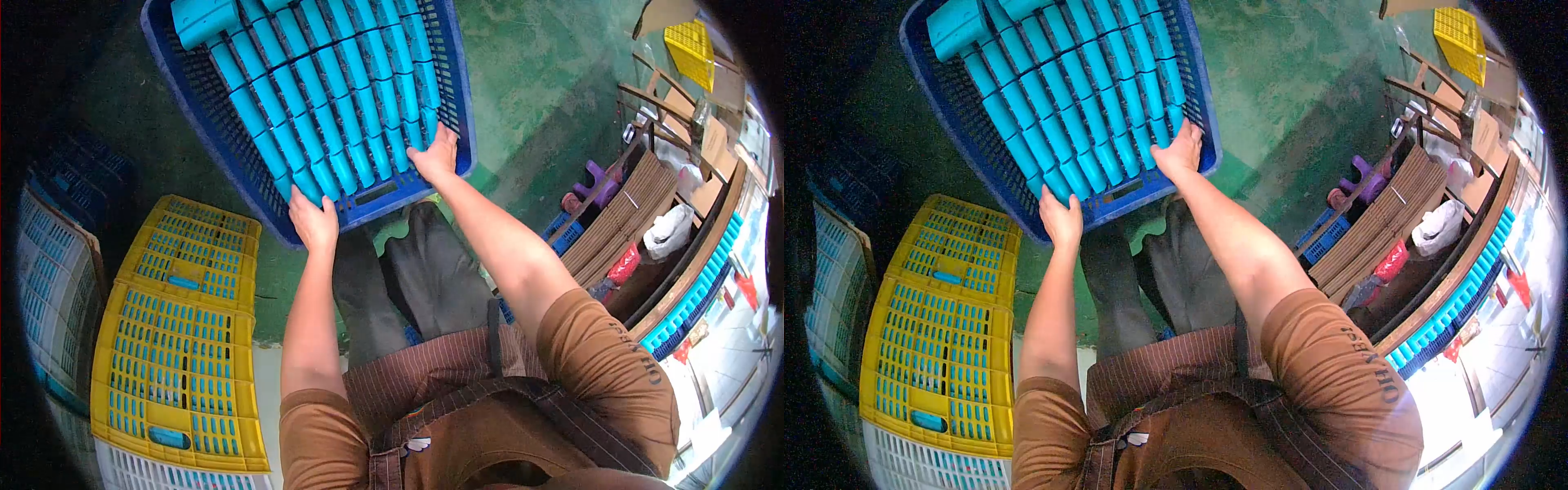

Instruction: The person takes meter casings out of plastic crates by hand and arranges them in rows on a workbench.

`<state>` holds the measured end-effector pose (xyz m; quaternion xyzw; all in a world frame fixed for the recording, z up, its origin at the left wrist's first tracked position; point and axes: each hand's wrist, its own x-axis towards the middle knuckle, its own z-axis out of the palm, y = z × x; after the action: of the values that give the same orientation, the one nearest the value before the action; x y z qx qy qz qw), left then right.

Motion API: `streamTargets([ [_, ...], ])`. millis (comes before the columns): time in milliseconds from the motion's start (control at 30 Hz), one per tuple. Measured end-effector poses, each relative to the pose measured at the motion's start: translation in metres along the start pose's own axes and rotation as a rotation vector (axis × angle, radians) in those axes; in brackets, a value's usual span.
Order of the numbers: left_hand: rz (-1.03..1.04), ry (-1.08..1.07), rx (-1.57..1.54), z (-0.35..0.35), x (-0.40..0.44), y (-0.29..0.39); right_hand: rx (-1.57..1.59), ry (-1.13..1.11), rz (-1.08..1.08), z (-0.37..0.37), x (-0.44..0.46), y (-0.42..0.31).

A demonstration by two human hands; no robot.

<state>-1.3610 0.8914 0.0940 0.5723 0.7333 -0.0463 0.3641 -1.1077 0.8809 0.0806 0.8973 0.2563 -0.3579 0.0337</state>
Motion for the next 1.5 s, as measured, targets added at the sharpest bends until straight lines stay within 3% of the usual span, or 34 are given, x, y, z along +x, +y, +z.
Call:
streamTargets([
  [133, -0.052, -0.008, 0.022, 0.010, 0.007, -0.001, -0.102, -0.051, -0.028, -0.012, 0.007, -0.002],
  [233, -0.137, 0.037, -0.004, 0.021, 0.015, 0.009, -0.040, -0.122, 0.075, -0.007, 0.020, -0.005],
  [367, -0.255, 0.184, -0.008, 0.036, 0.023, 0.027, -0.164, -0.061, 0.083, -0.002, 0.022, -0.014],
  [500, -0.387, 0.200, -0.033, 0.039, 0.034, 0.031, -0.193, -0.036, 0.131, -0.002, 0.028, -0.021],
  [600, -0.394, 0.265, -0.032, 0.042, 0.038, 0.035, -0.179, 0.039, 0.124, 0.006, 0.027, -0.020],
  [800, -0.450, 0.201, 0.161, 0.044, 0.047, 0.042, -0.208, 0.152, 0.100, 0.019, 0.031, -0.016],
  [900, -0.422, 0.170, 0.163, 0.033, 0.047, 0.043, -0.201, 0.143, 0.098, 0.012, 0.024, -0.016],
  [1033, -0.227, 0.365, 0.110, 0.030, 0.029, 0.029, -0.186, 0.183, 0.056, -0.007, 0.004, -0.015],
  [1133, -0.160, 0.315, 0.023, 0.019, 0.022, 0.026, -0.143, 0.139, 0.060, -0.025, -0.004, -0.019],
  [1167, -0.243, 0.264, -0.184, 0.018, 0.022, 0.027, -0.133, 0.130, 0.043, -0.028, -0.005, -0.015],
  [1300, -0.353, 0.165, -0.076, -0.012, 0.017, 0.045, -0.140, 0.133, 0.000, -0.045, -0.019, -0.009],
  [1500, -0.301, 0.233, -0.141, -0.064, -0.019, 0.064, -0.108, 0.183, -0.093, -0.092, -0.062, -0.022],
])
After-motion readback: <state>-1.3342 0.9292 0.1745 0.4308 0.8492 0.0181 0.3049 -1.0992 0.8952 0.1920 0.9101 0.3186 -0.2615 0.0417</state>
